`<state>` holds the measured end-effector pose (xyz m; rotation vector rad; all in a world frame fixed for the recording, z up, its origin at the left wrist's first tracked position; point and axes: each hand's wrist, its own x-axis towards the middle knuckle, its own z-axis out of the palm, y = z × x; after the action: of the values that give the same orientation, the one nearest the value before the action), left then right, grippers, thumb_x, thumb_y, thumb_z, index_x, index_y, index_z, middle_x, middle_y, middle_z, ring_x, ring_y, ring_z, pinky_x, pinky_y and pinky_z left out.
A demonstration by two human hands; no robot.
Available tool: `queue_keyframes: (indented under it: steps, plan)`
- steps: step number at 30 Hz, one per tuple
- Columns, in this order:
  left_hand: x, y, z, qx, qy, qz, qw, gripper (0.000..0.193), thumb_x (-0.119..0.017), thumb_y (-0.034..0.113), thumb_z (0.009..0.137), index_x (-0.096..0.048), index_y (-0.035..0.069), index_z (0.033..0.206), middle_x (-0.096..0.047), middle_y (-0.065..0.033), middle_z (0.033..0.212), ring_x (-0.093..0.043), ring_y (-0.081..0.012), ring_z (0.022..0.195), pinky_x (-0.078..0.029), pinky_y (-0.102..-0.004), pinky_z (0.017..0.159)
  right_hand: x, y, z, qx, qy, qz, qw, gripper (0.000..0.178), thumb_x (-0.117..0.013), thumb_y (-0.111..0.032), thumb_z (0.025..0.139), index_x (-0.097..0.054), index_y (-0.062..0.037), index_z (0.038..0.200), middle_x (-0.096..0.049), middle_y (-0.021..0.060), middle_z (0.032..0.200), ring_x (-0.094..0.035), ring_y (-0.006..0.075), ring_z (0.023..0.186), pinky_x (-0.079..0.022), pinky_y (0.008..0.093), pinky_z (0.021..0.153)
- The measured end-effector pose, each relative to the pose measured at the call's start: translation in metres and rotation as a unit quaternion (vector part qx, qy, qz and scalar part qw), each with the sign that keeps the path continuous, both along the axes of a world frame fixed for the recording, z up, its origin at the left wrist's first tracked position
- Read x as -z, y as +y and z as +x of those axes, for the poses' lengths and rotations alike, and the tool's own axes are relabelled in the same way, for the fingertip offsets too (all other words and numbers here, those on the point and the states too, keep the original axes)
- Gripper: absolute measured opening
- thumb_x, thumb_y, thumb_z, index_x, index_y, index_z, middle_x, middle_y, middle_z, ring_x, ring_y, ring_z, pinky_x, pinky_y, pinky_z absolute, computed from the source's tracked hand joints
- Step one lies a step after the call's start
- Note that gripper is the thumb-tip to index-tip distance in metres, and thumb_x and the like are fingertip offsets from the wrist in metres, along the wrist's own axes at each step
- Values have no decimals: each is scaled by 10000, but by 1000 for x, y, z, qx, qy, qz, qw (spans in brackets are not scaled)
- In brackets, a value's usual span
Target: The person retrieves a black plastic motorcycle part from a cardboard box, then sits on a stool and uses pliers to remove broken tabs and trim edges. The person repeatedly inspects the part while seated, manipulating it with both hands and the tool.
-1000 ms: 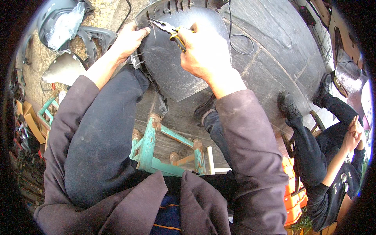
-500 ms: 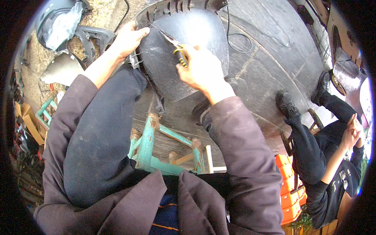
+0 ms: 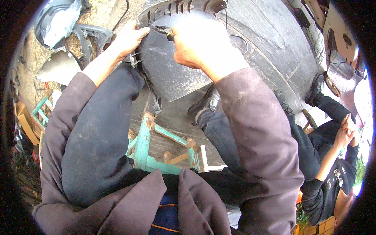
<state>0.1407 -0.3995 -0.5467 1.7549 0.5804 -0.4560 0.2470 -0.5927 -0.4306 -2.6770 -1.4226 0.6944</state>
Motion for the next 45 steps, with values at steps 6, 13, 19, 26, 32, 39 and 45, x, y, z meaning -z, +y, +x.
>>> queue_keyframes:
  steps: [6,13,19,26,32,39,45]
  plan:
    - [9,2,-2,-1,-23,-3,1000,275,-562,157,930,-636,-12,1134,-682,-66,970,-604,-134,883,-475,-307,824,4,8,-1,-14,-6,31,999,141,-633,-124,692,-728,-61,775,-686,188,756,-693,332,734,-557,429,674]
    - [11,2,-2,-11,-5,-17,1000,298,-569,178,908,-633,-17,1125,-685,-97,927,-616,-164,869,-480,-323,819,6,11,-2,53,103,31,993,200,-663,-186,735,-711,5,772,-684,214,777,-691,339,729,-555,434,693]
    - [5,-4,-4,-22,-51,7,998,313,-564,169,911,-626,15,1176,-696,-95,974,-622,-165,904,-479,-324,850,12,-2,-17,393,558,30,730,337,-715,-335,863,-613,-34,973,-648,72,772,-613,135,614,-453,273,459]
    - [2,-5,-2,-14,-42,3,999,308,-574,147,926,-623,4,1194,-678,-72,1054,-604,-137,937,-481,-307,862,31,-10,-64,526,783,245,225,223,-589,-325,951,-592,-102,946,-629,125,773,-523,165,514,-348,243,390]
    - [-4,-5,-6,-5,-35,26,999,306,-574,144,923,-621,4,1191,-675,-58,1041,-605,-134,919,-486,-304,852,52,1,-98,455,822,340,-44,338,-479,-400,993,-625,-126,859,-651,192,830,-481,194,530,-328,262,385]
    - [4,-6,-4,14,-31,78,996,285,-586,146,916,-627,4,1160,-677,-60,1006,-605,-131,902,-484,-300,840,55,1,-107,454,807,375,-28,383,-495,-459,969,-615,-95,960,-634,197,932,-524,216,628,-383,276,454]
    - [20,-1,-7,-5,-39,23,999,316,-573,129,917,-620,10,1206,-687,-77,1061,-617,-143,948,-473,-300,881,62,-32,-81,463,820,309,135,457,-471,-469,993,-616,-38,1035,-620,270,1047,-611,298,782,-542,360,597]
